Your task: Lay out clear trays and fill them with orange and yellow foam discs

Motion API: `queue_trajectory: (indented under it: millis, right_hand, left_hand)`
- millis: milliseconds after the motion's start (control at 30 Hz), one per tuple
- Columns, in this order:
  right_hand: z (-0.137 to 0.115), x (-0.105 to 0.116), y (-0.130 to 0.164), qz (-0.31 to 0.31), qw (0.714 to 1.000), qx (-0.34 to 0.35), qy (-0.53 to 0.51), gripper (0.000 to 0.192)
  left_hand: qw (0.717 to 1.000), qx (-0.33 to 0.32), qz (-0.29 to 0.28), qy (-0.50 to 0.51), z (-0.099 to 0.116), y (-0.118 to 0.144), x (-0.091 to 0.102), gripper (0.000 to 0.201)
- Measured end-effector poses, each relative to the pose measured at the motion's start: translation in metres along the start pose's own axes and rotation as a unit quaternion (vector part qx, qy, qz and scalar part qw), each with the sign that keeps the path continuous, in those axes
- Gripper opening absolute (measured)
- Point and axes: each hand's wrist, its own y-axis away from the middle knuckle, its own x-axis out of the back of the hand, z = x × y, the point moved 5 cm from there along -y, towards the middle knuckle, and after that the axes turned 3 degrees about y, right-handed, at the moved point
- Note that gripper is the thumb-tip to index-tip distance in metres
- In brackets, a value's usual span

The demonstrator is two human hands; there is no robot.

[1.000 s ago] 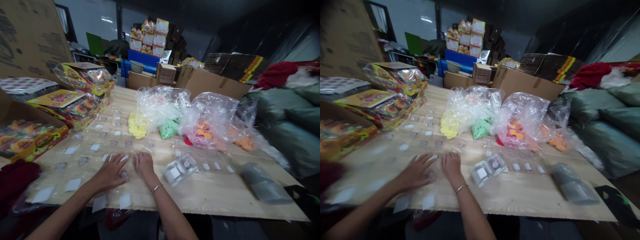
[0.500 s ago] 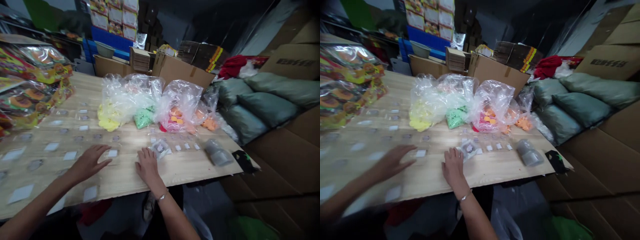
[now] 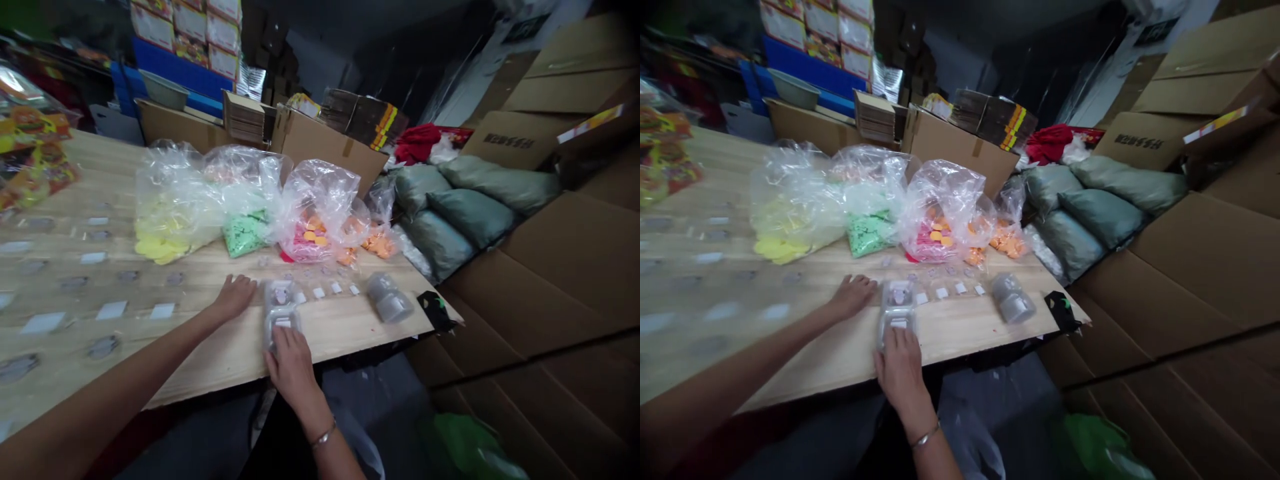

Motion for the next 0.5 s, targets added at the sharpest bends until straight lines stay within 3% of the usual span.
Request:
queue_trajectory:
  millis: [100,300,400,500]
  right_hand:
    - [0.001,-0.007,-0.005,-0.029,0.999,0.018,-0.001,0.038]
    - [-0.014,-0.008,-0.007,0.003,0.995,0.072,-0.063,0.028]
    - [-0.014,0.003,0.001,0.041,0.989,0.077,-0.115,0.027]
    - [0.012,0.023,0.008,0.12,0.979,0.059,-0.153,0.025]
  left_hand:
    - [0.999,0.016,0.009,-0.042,-0.016,0.004,0.005,0.035]
    - [0.998,0.033,0.013,-0.055,-0.027,0.036,0.014,0.03]
    - [1.0,-0.007,-0.002,-0.017,-0.018,0.053,0.004,0.037]
    - [0.999,-0.029,-0.007,0.018,-0.013,0.059,-0.006,0.042]
